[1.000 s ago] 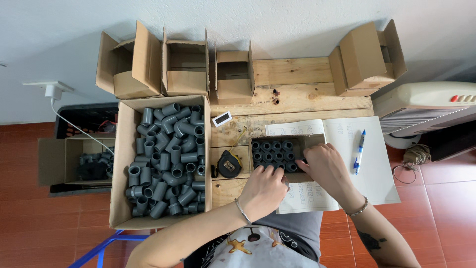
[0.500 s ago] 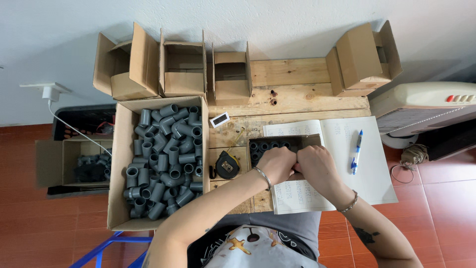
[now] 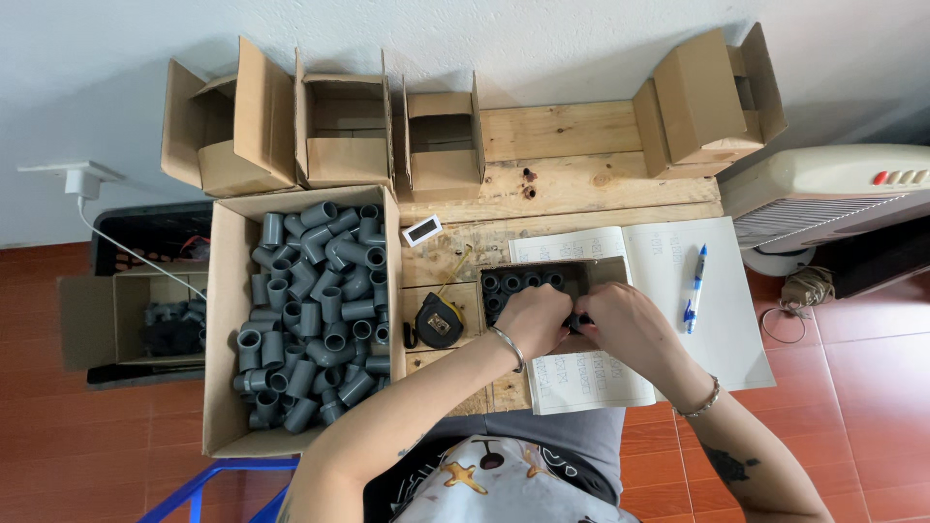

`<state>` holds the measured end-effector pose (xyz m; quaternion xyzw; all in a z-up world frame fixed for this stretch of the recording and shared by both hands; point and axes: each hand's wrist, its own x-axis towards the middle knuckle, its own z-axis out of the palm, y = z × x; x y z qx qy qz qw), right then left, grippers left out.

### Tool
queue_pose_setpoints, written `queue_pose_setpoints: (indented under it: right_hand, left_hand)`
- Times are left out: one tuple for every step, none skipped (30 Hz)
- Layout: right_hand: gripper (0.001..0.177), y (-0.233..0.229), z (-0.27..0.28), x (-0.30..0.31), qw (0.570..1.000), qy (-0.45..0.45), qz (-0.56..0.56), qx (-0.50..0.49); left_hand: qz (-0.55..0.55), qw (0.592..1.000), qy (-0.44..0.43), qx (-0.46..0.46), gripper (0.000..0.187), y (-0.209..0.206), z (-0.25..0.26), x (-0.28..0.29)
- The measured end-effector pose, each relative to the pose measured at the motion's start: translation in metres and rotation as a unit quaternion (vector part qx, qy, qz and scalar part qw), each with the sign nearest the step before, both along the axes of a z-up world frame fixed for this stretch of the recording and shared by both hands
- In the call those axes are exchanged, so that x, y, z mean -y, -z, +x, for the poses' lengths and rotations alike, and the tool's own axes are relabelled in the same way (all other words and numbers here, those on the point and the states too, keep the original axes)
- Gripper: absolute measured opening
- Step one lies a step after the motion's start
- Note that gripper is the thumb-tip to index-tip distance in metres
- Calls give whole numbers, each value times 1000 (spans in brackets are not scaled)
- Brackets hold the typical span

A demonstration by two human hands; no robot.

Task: The person repeatedly picks up gray plastic pipe fittings from a large cardboard box, measures them with a yellow tape measure, and records the measurements in a notebook. The person places the measured fittings into a smaller box and continues the process for several items.

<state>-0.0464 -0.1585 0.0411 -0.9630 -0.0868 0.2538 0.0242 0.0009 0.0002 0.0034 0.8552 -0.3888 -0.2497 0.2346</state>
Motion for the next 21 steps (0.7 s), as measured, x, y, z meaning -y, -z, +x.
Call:
queue_pose_setpoints:
  right_hand:
    - [19, 1, -1, 1, 1000, 0, 0, 0]
    - [20, 2, -1, 2, 1000, 5, 10, -1]
    - [22, 3, -2, 3, 1000, 11, 19, -2]
    - [22, 4, -3, 3, 1000, 12, 19, -3]
    - [21, 5, -3, 3, 1000, 7, 14, -4]
    - [21, 7, -4, 3, 1000, 3, 9, -5]
    - [21, 9, -4, 4, 1000, 3, 9, -5]
    - [19, 12, -4, 5, 1000, -3, 6, -1]
    - [18, 14, -4, 7, 1000, -9, 1, 3]
    - [18, 15, -4, 7, 1000, -9, 1, 2]
    - [18, 16, -4, 8, 1000, -13, 0, 1]
    - [18, 18, -3, 8, 1000, -16, -1, 0]
    - [18, 23, -3, 9, 1000, -16, -1, -1]
    - [20, 28, -3, 10, 1000, -28, -10, 8]
    - [22, 33, -3, 11, 999, -41, -19, 16]
    - [22, 36, -2, 12, 999, -41, -19, 16]
    - [22, 40, -1, 12, 998, -52, -34, 18]
    - [22, 44, 0, 13, 997, -63, -49, 21]
    - [22, 50, 0, 14, 997, -63, -49, 20]
    - [22, 55, 0, 15, 997, -58, -43, 22]
    - [23, 60, 0, 16, 998, -54, -38, 25]
  left_hand:
    - [0, 1000, 0, 0, 14, 3, -1, 0]
    - [-3, 1000, -1, -2, 13, 6, -2, 0]
    - [-6, 1000, 0, -4, 12, 9, -3, 0]
    - [-6, 1000, 0, -4, 12, 10, -2, -1]
    - [-6, 1000, 0, -5, 14, 11, -2, -1]
    - [-7, 1000, 0, -5, 16, 11, -2, -2]
    - [-7, 1000, 1, -6, 16, 11, -2, -3]
    - [-10, 1000, 4, -6, 16, 11, -3, -4]
    - [-13, 1000, 7, -6, 16, 11, -4, -5]
    - [-13, 1000, 7, -6, 16, 9, -3, -6]
    - [-16, 1000, 7, -6, 17, 8, -2, -6]
    - [-19, 1000, 7, -7, 17, 7, -2, -6]
    - [-19, 1000, 7, -7, 17, 7, -2, -6]
    - [-17, 1000, 8, -9, 18, 7, -2, -5]
    - [-14, 1000, 9, -12, 18, 7, -2, -5]
    - [-14, 1000, 9, -12, 18, 10, -3, -4]
    - [-10, 1000, 9, -8, 18, 12, -3, -3]
    - [-6, 1000, 8, -4, 18, 14, -4, -2]
    - [-6, 1000, 8, -4, 18, 15, -4, -1]
    - [-3, 1000, 7, -3, 18, 15, -3, -1]
    - [0, 1000, 6, -3, 18, 16, -3, -1]
